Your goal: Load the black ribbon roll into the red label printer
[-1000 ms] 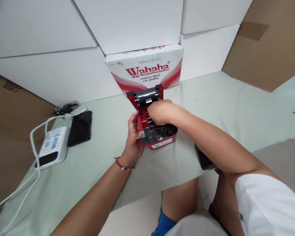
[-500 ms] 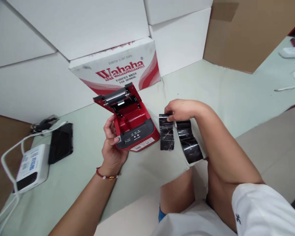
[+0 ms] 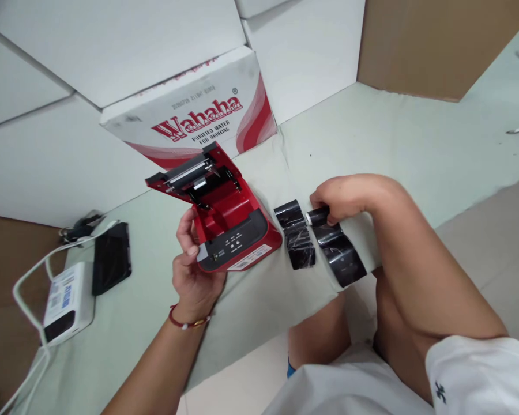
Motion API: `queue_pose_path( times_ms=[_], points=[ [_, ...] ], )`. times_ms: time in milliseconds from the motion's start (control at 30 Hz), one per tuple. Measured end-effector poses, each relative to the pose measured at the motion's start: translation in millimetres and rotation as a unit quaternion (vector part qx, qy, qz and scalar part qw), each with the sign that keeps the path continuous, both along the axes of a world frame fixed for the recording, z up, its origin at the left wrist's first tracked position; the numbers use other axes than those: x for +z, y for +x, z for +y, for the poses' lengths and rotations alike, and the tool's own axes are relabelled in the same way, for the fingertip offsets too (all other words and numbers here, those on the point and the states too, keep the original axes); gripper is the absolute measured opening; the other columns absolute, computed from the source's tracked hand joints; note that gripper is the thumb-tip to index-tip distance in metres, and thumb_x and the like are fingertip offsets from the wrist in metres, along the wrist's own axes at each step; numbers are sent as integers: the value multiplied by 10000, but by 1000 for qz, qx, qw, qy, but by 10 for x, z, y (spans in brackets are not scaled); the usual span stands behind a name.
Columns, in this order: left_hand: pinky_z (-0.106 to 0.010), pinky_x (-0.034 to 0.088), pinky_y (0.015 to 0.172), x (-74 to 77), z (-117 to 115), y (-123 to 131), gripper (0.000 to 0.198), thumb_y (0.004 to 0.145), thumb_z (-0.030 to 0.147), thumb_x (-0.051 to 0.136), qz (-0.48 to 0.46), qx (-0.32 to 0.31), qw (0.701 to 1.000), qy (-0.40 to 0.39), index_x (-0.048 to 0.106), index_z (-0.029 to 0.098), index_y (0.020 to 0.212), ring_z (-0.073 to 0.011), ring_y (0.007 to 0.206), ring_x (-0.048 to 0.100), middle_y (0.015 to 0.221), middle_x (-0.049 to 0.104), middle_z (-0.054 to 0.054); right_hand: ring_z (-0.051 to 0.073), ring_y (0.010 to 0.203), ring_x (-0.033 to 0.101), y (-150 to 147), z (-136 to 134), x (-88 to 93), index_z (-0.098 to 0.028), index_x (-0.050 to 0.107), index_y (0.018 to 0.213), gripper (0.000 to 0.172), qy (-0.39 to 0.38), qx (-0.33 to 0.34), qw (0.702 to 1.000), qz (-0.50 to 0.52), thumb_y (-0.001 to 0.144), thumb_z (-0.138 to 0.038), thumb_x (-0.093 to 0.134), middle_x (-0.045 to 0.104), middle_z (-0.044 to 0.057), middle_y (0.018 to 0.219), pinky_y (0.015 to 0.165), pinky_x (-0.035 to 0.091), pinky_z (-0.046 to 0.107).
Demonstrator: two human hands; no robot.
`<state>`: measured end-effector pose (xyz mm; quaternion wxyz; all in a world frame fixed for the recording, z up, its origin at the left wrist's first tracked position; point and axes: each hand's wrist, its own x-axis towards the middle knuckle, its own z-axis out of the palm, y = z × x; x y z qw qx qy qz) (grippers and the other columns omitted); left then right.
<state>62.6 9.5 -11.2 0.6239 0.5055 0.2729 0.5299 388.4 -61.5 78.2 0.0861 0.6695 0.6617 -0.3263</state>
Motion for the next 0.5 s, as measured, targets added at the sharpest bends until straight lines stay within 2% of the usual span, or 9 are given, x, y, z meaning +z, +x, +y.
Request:
queue_pose_path(
  times_ms=[67,133,200,267,333,400,467,500],
  points=[
    [-478,311,1372,-12,-32,-15,625,863,482,705,11,2,1000,11,621,385,1475,-318,1641,342,1657,511,28,217,982,713,75,-140,209,-228,802,1164,319,25,3,997,71,852,-190,748,801,45,1107,835,494,321],
    [-493,341,1361,-30,-52,-29,625,886,516,693,26,-2,999,26,599,396,1492,-324,1650,332,1702,464,34,186,1017,707,166,-287,458,-241,806,1232,334,89,7,984,152,912,-319,753,802,26,1147,849,487,317],
    [-502,391,1334,-59,-55,-33,614,916,542,664,41,-7,998,43,580,403,1507,-325,1642,353,1716,451,32,147,976,695,186,-362,665,-253,811,1244,399,148,25,962,230,929,-488,741,797,-3,1133,814,472,306],
    [-499,420,1317,-95,-42,-32,600,940,558,632,60,-2,996,64,572,397,1515,-321,1632,379,1715,459,23,116,867,671,79,-313,759,-256,820,1223,424,168,57,939,294,934,-554,730,794,-21,1059,749,460,284],
    [-504,437,1303,-127,-25,-33,600,965,589,588,86,6,992,89,551,388,1528,-323,1620,407,1724,451,8,100,753,623,-144,-149,714,-242,814,1222,380,177,93,924,325,967,-507,718,785,-19,985,678,448,264],
    [-523,460,1280,-138,-22,-45,603,1005,636,511,120,18,985,124,520,376,1549,-331,1608,431,1743,423,-18,108,740,617,-418,67,555,-217,800,1231,330,210,100,913,335,980,-408,704,784,-1,994,670,463,258],
    [-558,443,1281,-115,-37,-74,596,1040,661,454,176,44,965,190,528,347,1542,-347,1630,394,1770,370,-51,137,841,670,-666,259,342,-194,789,1224,308,261,58,896,354,956,-311,695,795,29,1085,746,509,267],
    [-588,401,1301,-90,-49,-94,580,1046,655,469,212,61,945,240,553,327,1517,-360,1652,349,1772,361,-68,155,906,693,-761,329,237,-186,786,1213,307,284,25,884,369,935,-281,697,797,43,1128,796,528,280]
  ],
)
